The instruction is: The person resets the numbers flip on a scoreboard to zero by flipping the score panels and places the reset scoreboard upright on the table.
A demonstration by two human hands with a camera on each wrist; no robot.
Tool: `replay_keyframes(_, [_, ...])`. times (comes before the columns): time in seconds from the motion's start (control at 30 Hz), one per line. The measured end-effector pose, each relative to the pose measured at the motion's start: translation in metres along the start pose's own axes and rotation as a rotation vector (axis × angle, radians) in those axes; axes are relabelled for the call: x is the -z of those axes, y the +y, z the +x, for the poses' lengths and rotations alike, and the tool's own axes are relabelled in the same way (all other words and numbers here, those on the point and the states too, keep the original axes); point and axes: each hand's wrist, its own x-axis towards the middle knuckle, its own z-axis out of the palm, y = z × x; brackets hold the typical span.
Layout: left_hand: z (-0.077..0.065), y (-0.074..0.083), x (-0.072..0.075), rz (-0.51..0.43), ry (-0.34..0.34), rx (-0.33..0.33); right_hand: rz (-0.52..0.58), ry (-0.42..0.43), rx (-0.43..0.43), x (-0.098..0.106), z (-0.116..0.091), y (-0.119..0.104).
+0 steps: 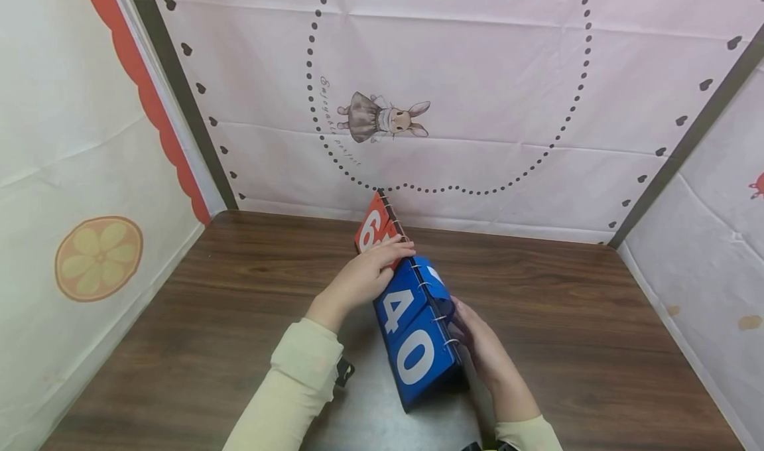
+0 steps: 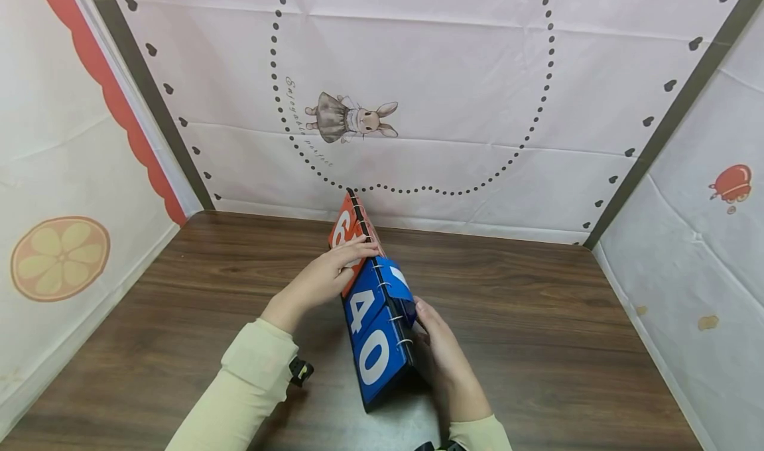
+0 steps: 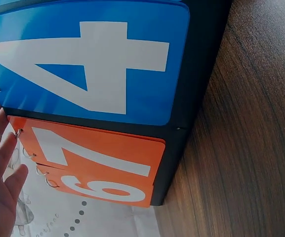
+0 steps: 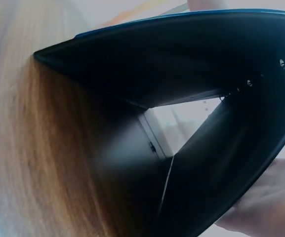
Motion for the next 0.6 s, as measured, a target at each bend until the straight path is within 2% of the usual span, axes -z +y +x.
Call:
replay_keyframes(0.07, [0.000,0.000,0.000,0.000,0.000,0.003,0.075,0.027,-0.011,0.002,0.001,-0.001])
replay_keyframes(0.17, [0.000,0.000,-0.001,-0.002,0.002,0.009,0.277,0.082,-0.019,0.008,0.002,-0.002])
replay_keyframes(0.37, [-0.001,0.000,-0.001,-0.013,0.001,-0.006,0.878,0.206,0.000,0.019,0.003,-0.011])
replay_keyframes(0.43, [-0.001,0.000,-0.001,-0.015,-0.002,-0.004,1.053,0.202,0.012,0.022,0.003,-0.013])
replay_keyframes(0.5, [-0.002,0.000,-0.001,-0.018,-0.004,-0.001,1.128,0.133,0.021,0.022,0.001,-0.014])
replay_keyframes(0.57, [-0.002,0.001,-0.001,-0.021,-0.003,0.006,1.072,0.025,0.024,0.020,-0.001,-0.015])
replay_keyframes(0.6, [-0.002,0.001,-0.002,-0.022,-0.001,0.009,0.996,-0.029,0.028,0.018,-0.002,-0.015])
